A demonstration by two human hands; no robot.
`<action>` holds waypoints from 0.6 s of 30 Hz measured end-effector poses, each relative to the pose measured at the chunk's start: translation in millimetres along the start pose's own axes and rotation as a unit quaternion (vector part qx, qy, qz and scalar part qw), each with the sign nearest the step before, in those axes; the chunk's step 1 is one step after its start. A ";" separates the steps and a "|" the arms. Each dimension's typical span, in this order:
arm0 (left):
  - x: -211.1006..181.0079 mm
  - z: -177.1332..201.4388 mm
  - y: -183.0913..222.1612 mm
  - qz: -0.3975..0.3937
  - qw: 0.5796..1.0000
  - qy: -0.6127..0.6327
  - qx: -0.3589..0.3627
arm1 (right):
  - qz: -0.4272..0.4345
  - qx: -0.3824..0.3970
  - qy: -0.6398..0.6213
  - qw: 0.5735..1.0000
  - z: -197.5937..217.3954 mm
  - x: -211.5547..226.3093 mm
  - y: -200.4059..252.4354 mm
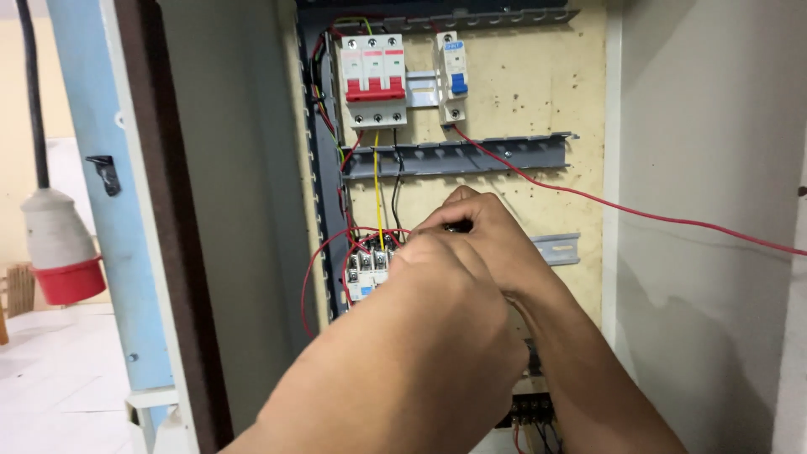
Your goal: Connecting electrical wires to components in a control panel using a screwdriver.
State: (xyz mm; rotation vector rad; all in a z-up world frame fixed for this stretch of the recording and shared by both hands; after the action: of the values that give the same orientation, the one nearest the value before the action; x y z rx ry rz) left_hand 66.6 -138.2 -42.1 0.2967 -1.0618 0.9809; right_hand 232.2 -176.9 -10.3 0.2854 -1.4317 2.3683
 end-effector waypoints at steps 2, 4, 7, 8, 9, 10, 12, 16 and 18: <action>-3.3 1.8 -0.7 -0.017 0.999 -0.029 0.011 | 0.007 0.004 0.024 1.000 1.9 -7.8 -8.8; -4.7 8.2 -0.3 -0.034 0.998 -0.055 0.023 | 0.011 0.010 0.048 0.999 1.7 -6.9 -11.4; -6.3 18.0 2.5 -0.088 0.990 -0.039 0.103 | -0.063 0.016 0.024 0.998 1.2 2.5 -7.2; -7.0 19.4 3.2 -0.101 0.986 -0.066 0.113 | -0.082 0.015 0.032 0.996 1.2 5.8 -5.6; -7.8 21.0 3.4 -0.115 0.981 -0.094 0.122 | -0.101 0.014 0.041 0.994 2.1 8.8 -3.9; -5.7 29.1 6.5 -0.114 0.981 -0.094 0.123 | -0.099 0.015 0.040 0.994 1.2 10.9 -3.6; -4.1 40.9 13.5 -0.148 0.966 -0.121 0.175 | -0.107 -0.007 0.036 0.994 1.7 13.3 -1.3; 3.8 39.9 11.5 -0.151 0.972 -0.121 0.134 | -0.100 -0.025 -0.009 0.995 1.7 8.3 -0.4; 8.1 44.8 17.4 -0.172 0.959 -0.147 0.173 | -0.063 -0.034 -0.005 0.997 5.9 18.8 6.9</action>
State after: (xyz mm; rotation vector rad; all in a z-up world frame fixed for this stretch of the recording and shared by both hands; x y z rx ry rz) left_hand 27.2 -152.5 -17.2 0.9094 -1.0553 0.8172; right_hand 212.1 -181.3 -6.6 0.3601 -1.4517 2.2163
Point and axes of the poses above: each hand's wrist, its own y-axis away from the middle knuckle, its own z-axis out of the back of the hand, x = y × z, the point moved 4 cm from there along -y, towards the middle knuckle, and after that the axes turned 15 degrees about y, right-handed, at the moved point
